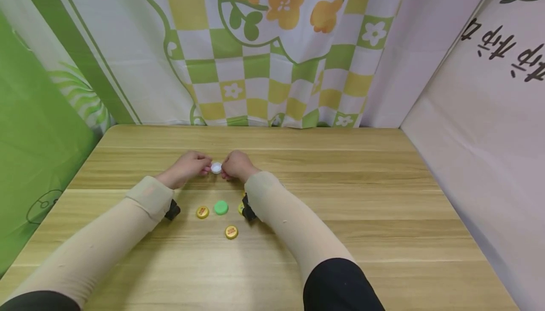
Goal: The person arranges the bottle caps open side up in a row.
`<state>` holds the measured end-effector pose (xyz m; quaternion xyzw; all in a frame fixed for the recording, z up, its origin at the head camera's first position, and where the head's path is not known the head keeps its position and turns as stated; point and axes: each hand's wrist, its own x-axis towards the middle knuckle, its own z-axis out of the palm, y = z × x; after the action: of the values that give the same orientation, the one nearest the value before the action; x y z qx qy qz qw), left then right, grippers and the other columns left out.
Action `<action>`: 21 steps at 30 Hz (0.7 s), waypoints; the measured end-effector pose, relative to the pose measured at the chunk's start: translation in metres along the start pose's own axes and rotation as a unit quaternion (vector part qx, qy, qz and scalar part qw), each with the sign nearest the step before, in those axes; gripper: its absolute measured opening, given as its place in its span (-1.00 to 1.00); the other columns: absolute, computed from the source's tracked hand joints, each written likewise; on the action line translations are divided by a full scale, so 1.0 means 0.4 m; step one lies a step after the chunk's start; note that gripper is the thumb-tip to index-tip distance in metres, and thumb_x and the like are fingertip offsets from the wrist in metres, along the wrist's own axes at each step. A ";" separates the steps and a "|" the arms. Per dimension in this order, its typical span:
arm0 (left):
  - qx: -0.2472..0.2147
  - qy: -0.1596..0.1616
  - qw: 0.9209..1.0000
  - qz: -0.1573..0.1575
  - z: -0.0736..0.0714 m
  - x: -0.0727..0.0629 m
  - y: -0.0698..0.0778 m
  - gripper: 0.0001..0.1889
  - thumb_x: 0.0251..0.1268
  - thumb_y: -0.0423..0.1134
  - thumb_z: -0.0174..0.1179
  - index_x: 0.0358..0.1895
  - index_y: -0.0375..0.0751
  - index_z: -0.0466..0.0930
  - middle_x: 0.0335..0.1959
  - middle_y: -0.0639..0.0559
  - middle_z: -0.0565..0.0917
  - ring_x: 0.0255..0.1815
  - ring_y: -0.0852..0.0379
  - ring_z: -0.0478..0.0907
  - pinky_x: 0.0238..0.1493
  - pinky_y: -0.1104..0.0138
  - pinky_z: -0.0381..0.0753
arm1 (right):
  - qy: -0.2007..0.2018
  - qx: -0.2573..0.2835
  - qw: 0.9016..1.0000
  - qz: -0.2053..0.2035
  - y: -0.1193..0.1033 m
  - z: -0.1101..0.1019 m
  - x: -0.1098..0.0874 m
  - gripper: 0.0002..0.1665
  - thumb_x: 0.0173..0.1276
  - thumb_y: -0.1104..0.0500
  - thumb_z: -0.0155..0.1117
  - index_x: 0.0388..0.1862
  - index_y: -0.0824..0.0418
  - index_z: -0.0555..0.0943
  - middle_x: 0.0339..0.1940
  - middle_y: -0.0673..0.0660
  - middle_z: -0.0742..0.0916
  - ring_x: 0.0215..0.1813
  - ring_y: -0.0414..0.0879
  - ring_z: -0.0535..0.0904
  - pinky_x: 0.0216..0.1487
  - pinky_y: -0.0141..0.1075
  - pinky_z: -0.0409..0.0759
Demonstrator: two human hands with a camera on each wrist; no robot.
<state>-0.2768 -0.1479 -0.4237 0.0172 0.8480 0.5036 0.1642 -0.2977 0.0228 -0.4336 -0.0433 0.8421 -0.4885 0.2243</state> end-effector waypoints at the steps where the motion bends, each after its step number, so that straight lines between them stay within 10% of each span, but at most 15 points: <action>1: 0.000 0.001 1.000 0.000 -0.001 -0.001 0.000 -0.60 0.48 -0.37 -0.04 0.19 -0.61 0.53 -0.34 -0.06 0.61 -0.31 0.15 0.52 -0.11 0.32 0.62 | -0.001 -0.001 1.000 0.000 -0.002 0.000 0.000 -0.81 0.48 0.43 0.12 -0.08 0.49 0.65 -0.49 0.14 0.70 -0.47 -0.15 0.61 -0.39 -0.43 0.67; 21: -0.025 -0.021 0.999 0.010 -0.007 -0.040 0.004 -0.61 0.59 -0.34 -0.03 0.25 -0.63 0.45 0.06 -0.33 0.60 0.06 -0.15 0.58 0.22 0.09 0.62 | -0.034 -0.009 0.999 -0.001 -0.018 -0.010 -0.022 -0.74 0.50 0.41 0.12 0.08 0.49 0.62 -0.32 0.22 0.74 -0.34 -0.09 0.64 -0.20 -0.34 0.72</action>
<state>-0.2628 -0.1526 -0.4169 0.0327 0.8313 0.5258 0.1774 -0.2925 0.0248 -0.4230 -0.0631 0.8381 -0.4797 0.2519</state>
